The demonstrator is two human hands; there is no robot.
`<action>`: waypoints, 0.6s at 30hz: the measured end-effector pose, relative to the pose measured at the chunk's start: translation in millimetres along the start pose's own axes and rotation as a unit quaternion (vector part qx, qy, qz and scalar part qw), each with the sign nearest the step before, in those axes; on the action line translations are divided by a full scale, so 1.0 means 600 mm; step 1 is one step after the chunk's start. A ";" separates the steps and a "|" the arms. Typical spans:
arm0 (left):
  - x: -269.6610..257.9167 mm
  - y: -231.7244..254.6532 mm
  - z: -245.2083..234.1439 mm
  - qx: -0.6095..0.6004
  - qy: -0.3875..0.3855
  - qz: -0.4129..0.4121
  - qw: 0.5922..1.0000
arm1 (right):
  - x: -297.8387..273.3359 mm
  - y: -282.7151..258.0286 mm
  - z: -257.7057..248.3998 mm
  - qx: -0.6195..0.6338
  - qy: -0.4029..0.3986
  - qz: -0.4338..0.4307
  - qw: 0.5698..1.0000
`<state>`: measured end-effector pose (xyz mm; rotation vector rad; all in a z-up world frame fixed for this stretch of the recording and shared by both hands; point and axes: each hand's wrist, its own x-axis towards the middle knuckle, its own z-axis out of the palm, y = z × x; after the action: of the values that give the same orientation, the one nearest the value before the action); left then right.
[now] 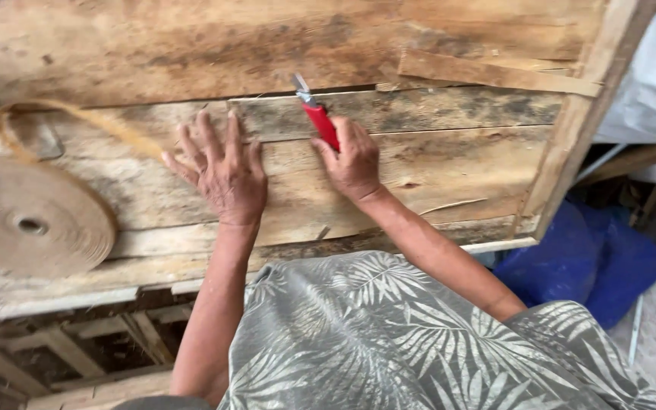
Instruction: Applying adhesive to thin veneer strips and fitting them onto a wooden surface in a workshop.
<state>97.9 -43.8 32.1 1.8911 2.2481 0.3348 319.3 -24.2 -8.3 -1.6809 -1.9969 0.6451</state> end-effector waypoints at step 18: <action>-0.071 0.020 0.068 0.037 0.093 0.091 0.991 | 0.007 0.004 -0.027 0.029 -0.015 0.002 0.999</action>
<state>128.0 -81.7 -3.4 2.1944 2.2329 0.4798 330.4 -18.4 3.0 -1.6512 -1.9760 0.7259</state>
